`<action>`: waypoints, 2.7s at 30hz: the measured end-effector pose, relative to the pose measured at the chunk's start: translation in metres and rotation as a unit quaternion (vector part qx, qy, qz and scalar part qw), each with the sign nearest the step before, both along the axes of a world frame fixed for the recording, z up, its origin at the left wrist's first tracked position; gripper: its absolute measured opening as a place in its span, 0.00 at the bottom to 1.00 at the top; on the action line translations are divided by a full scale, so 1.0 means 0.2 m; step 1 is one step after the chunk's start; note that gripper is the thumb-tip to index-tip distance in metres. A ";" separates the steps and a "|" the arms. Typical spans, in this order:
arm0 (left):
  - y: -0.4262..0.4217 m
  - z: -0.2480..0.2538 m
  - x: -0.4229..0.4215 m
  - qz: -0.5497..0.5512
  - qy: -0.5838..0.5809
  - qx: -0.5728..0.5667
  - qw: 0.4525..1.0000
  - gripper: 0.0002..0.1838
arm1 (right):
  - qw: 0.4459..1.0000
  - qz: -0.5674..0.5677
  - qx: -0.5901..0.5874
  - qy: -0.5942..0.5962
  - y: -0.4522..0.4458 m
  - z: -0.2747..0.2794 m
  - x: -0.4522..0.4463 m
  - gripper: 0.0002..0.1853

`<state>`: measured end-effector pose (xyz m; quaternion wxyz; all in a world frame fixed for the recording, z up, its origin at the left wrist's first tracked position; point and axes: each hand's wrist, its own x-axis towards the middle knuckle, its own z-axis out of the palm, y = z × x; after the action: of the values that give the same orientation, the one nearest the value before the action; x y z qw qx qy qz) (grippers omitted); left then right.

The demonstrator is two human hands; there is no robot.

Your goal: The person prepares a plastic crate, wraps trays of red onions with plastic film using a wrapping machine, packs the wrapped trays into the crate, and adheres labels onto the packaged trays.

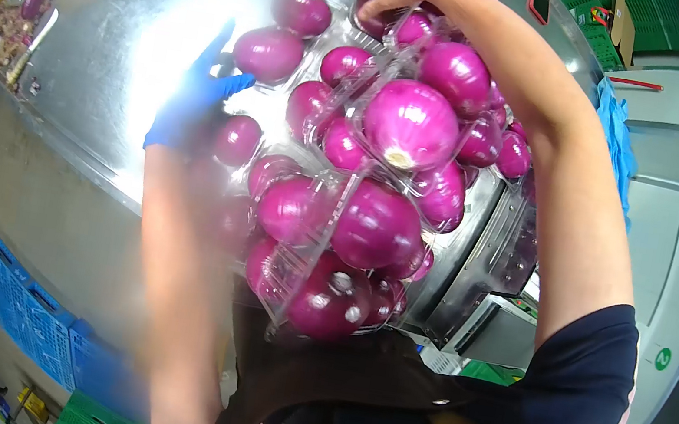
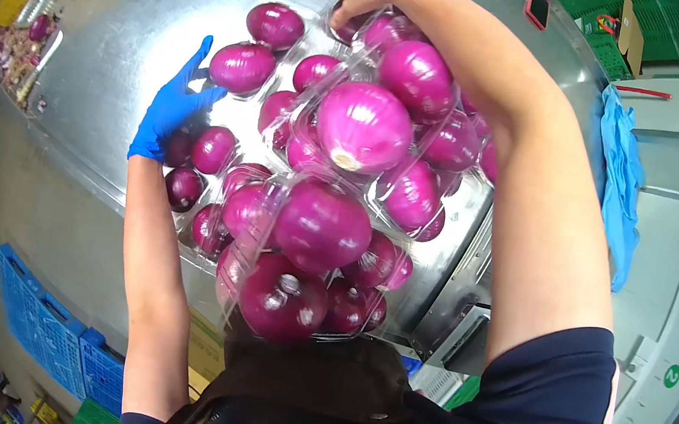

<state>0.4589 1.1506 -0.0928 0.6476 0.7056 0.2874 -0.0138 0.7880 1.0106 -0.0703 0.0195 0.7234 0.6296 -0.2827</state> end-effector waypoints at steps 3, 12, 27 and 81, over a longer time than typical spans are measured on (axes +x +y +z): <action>0.09 0.00 -0.05 0.029 0.006 0.153 0.988 0.41 | 0.987 -0.077 0.126 0.070 0.11 0.02 0.13 0.26; -0.64 0.48 -0.82 0.180 -0.137 0.195 0.954 0.31 | 0.917 -0.247 0.277 0.145 -0.76 0.80 -0.69 0.12; -1.13 0.39 -0.86 0.222 -0.190 0.072 0.954 0.29 | 0.876 -0.399 0.262 0.066 -1.10 0.42 -1.53 0.16; -2.48 0.73 0.09 -0.412 -0.263 0.329 0.808 0.12 | 0.803 -0.476 0.350 0.081 -4.14 0.70 -1.48 0.08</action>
<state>0.4769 0.6546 0.0532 0.3615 0.9051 -0.2237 0.0021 0.4919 0.1825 0.0690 -0.4234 0.8642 0.2614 -0.0743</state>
